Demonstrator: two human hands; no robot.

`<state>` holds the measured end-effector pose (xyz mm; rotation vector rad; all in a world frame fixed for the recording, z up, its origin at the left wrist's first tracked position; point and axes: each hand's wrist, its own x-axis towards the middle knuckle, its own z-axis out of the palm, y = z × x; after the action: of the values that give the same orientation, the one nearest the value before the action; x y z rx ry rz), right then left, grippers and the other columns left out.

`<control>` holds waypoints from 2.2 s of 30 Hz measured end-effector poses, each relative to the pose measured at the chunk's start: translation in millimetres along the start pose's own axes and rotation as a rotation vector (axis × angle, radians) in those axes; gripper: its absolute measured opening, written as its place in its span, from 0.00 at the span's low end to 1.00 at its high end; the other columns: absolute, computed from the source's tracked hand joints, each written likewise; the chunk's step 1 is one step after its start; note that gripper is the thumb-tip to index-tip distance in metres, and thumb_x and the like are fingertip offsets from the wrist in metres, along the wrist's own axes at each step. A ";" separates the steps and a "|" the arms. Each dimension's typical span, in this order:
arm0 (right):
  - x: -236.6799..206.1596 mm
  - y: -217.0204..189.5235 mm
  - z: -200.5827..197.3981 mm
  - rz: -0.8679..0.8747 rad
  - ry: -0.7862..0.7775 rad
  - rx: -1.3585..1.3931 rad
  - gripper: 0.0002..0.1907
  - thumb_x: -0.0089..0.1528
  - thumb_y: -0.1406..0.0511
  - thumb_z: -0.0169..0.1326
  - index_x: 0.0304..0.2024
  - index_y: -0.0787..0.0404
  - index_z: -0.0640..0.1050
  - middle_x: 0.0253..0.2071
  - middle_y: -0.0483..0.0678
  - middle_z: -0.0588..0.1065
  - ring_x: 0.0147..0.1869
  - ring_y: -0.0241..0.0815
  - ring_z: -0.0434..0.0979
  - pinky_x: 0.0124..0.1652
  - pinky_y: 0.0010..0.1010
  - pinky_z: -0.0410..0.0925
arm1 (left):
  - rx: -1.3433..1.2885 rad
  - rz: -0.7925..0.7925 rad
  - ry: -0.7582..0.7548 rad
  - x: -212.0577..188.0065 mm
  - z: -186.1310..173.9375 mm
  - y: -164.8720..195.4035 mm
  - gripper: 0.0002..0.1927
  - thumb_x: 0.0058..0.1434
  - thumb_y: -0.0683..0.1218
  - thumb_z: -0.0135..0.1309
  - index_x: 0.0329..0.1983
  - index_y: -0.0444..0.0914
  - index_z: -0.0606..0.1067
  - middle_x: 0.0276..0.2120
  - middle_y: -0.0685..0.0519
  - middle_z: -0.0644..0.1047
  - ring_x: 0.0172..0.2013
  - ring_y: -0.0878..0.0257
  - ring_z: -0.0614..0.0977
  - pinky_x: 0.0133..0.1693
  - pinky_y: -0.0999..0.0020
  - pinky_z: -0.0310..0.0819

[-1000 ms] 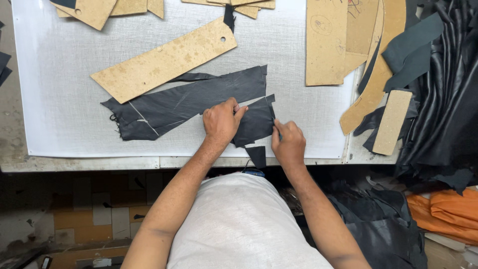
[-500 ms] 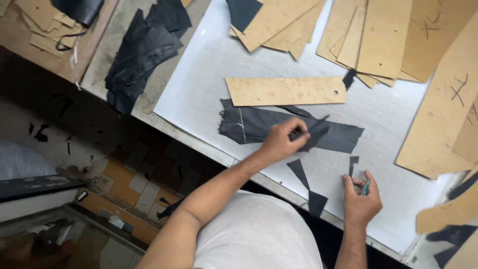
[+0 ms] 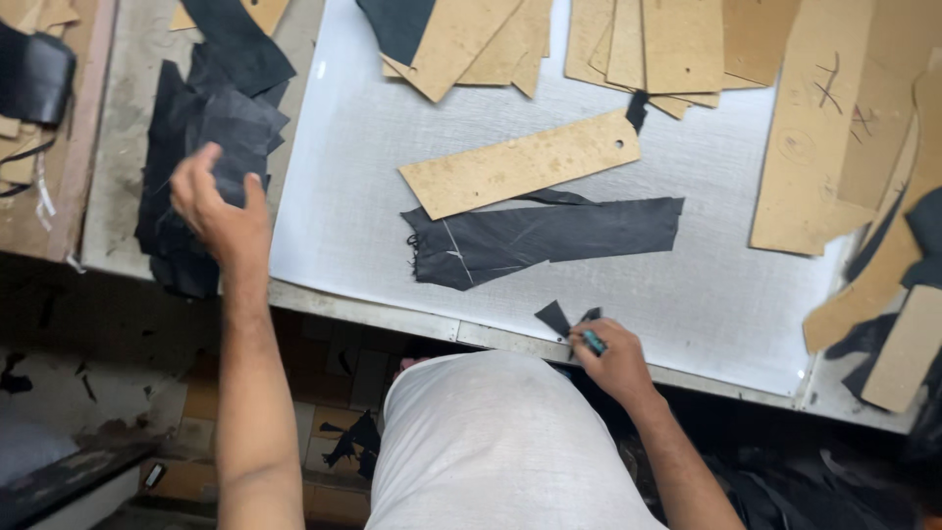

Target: The person uses a utility knife to cut black leather pieces by tracing around cardboard templates. They repeatedly place templates on the leather, cut along the edges, and set the cut pieces aside on the table.

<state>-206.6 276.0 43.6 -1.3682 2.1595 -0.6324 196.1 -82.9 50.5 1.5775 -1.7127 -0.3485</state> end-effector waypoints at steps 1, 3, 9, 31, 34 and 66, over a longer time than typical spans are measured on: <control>0.7 -4.6 -4.7 0.074 -0.205 0.008 0.10 0.57 0.62 0.66 0.40 0.58 0.85 0.35 0.48 0.84 0.37 0.39 0.83 0.38 0.27 0.73 | -0.043 0.008 -0.054 -9.8 13.2 13.3 0.20 0.67 0.40 0.63 0.62 0.44 0.75 0.64 0.47 0.69 0.67 0.48 0.67 0.66 0.49 0.66; 7.5 -7.0 -17.8 0.178 -0.339 0.041 0.11 0.57 0.61 0.66 0.41 0.56 0.86 0.35 0.47 0.85 0.37 0.38 0.84 0.39 0.26 0.73 | -0.006 0.247 -0.186 -39.9 43.8 46.9 0.14 0.67 0.42 0.64 0.55 0.43 0.79 0.59 0.53 0.75 0.64 0.56 0.73 0.69 0.46 0.59; 57.5 22.4 -70.9 0.312 0.272 0.067 0.11 0.63 0.62 0.62 0.46 0.59 0.85 0.35 0.49 0.82 0.34 0.36 0.80 0.36 0.29 0.73 | -0.062 0.628 -0.423 -62.6 119.3 125.2 0.33 0.55 0.58 0.68 0.61 0.40 0.76 0.67 0.42 0.67 0.68 0.46 0.64 0.66 0.35 0.46; 188.6 2.7 -116.0 -0.037 0.698 0.034 0.06 0.61 0.69 0.64 0.40 0.64 0.84 0.42 0.53 0.79 0.41 0.46 0.81 0.44 0.34 0.74 | -0.698 0.313 -0.663 -82.2 75.4 145.9 0.06 0.75 0.45 0.46 0.48 0.38 0.71 0.24 0.53 0.77 0.24 0.63 0.79 0.28 0.66 0.71; 228.2 -18.3 -96.2 -0.332 0.764 -0.032 0.06 0.58 0.70 0.69 0.38 0.63 0.86 0.47 0.58 0.79 0.48 0.51 0.80 0.47 0.36 0.73 | -0.229 0.399 -0.325 -93.5 55.7 130.6 0.16 0.62 0.50 0.56 0.49 0.38 0.72 0.34 0.46 0.77 0.33 0.54 0.81 0.32 0.61 0.75; -35.5 -22.0 -1.2 0.448 0.104 0.294 0.15 0.60 0.66 0.61 0.50 0.56 0.83 0.53 0.47 0.81 0.51 0.42 0.81 0.47 0.33 0.75 | 0.351 0.445 -0.058 163.9 80.1 -18.7 0.07 0.66 0.48 0.66 0.41 0.40 0.83 0.49 0.46 0.71 0.58 0.45 0.67 0.64 0.38 0.48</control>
<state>-179.3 300.1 64.0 -0.6817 2.2404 -0.8107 164.7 -263.3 41.4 1.3698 -2.1952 0.1383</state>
